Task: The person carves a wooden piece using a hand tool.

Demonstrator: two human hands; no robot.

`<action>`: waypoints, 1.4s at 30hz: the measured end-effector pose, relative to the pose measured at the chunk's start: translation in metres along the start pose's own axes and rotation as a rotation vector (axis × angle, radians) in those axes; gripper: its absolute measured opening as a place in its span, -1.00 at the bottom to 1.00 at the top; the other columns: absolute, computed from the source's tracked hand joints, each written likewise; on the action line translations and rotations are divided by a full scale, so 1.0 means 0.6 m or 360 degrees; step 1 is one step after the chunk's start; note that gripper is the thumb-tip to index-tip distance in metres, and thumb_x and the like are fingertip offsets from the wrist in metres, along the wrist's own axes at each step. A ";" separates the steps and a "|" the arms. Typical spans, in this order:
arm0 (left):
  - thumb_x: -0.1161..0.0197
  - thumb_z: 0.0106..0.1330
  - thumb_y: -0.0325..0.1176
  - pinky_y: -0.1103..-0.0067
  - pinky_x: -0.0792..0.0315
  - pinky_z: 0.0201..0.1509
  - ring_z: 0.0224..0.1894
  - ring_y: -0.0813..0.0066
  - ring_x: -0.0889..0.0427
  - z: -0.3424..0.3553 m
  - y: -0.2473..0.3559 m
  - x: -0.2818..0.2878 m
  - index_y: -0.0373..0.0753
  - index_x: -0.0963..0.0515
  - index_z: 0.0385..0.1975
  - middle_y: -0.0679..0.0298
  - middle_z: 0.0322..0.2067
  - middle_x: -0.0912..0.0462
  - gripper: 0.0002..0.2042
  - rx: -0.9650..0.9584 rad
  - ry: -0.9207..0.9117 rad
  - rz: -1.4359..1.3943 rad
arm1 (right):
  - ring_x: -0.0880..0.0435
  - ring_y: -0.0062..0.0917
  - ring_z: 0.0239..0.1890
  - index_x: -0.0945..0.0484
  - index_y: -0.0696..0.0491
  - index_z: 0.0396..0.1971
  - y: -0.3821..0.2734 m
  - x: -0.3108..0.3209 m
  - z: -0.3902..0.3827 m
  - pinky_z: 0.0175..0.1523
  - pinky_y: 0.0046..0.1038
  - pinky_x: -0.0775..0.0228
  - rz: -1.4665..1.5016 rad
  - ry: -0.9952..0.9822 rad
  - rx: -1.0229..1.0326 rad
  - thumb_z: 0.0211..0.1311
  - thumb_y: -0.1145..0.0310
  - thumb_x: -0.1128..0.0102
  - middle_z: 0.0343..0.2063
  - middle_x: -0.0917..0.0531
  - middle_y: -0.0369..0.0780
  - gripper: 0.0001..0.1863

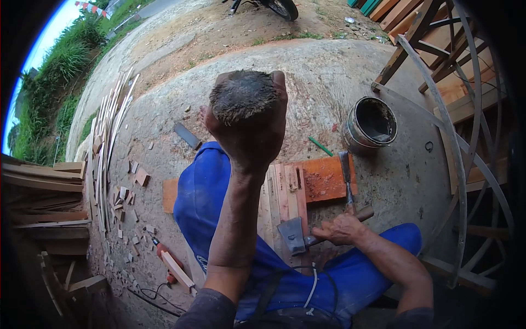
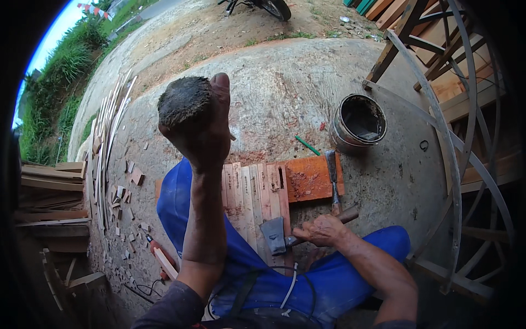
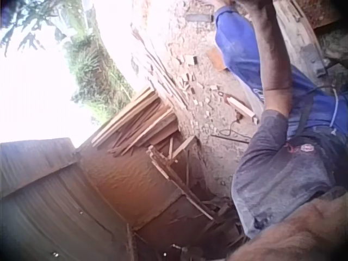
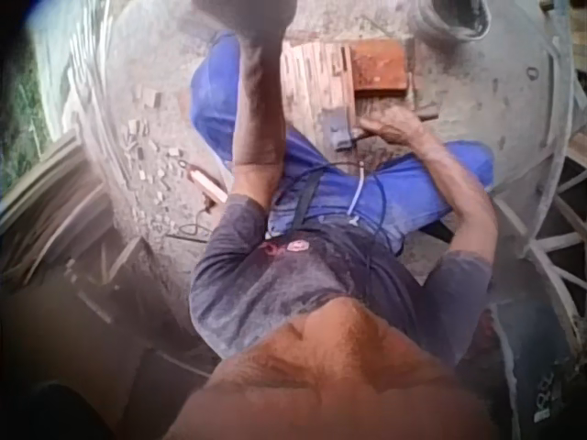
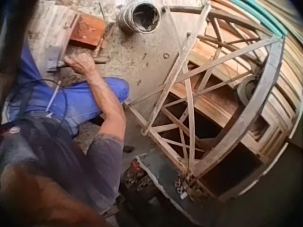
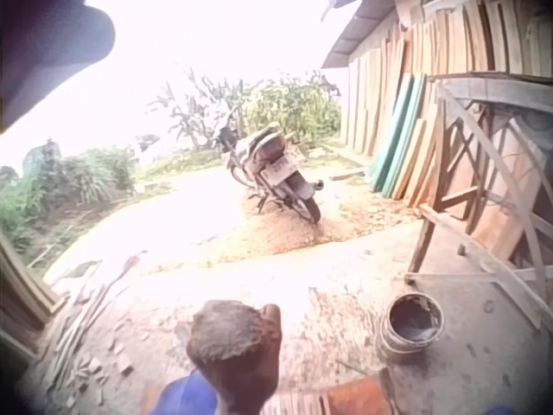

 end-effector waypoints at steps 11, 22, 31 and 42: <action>-0.40 0.24 -0.44 0.66 -0.42 -0.56 -0.64 0.63 -0.53 -0.187 -0.120 -0.070 -0.26 -0.48 -0.50 0.36 -0.65 -0.55 -0.81 0.0754 -0.0544 -0.0941 | -0.69 -0.13 -0.34 -0.45 0.13 -0.09 0.223 0.108 -0.018 -0.23 -0.14 -0.50 0.1166 0.1276 -0.1296 0.09 0.34 -0.17 -0.35 -0.66 0.03 -0.64; -0.43 0.21 -0.37 0.57 -0.38 -0.47 -0.59 0.65 -0.46 -0.245 -0.152 -0.097 -0.27 -0.47 -0.58 0.38 -0.65 -0.52 -0.74 0.0938 -0.0535 -0.0987 | -0.66 -0.33 -0.27 -0.48 0.18 -0.06 0.168 0.167 -0.064 -0.11 -0.29 -0.49 0.1377 0.1482 -0.1150 0.12 0.31 -0.25 -0.35 -0.66 -0.06 -0.59; -0.42 0.16 -0.36 0.44 -0.45 -0.40 -0.54 0.33 -0.58 -0.255 -0.074 -0.109 -0.28 -0.49 -0.49 0.23 -0.59 -0.57 -0.78 0.0423 -0.0693 -0.0597 | -0.64 -0.43 -0.16 -0.33 0.23 0.17 0.113 0.210 -0.045 -0.02 -0.38 -0.46 0.1843 0.1448 -0.0794 0.14 0.37 -0.27 -0.23 -0.64 -0.09 -0.40; -0.39 0.14 -0.40 0.41 -0.54 -0.19 -0.29 0.23 -0.69 -0.270 -0.014 -0.048 -0.20 -0.64 -0.22 0.18 -0.35 -0.68 -0.79 -0.0050 -0.0516 -0.0581 | -0.72 0.00 -0.27 -0.18 0.10 0.32 -0.081 0.343 -0.123 -0.23 -0.12 -0.63 0.0295 0.1147 -0.0826 0.19 0.44 -0.18 -0.21 -0.67 0.10 -0.32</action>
Point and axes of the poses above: each hand's wrist, its own z-axis towards the middle knuckle, its own x-axis out of the back of the hand, y = z × x, the point moved 8 cm from there along z, towards the middle knuckle
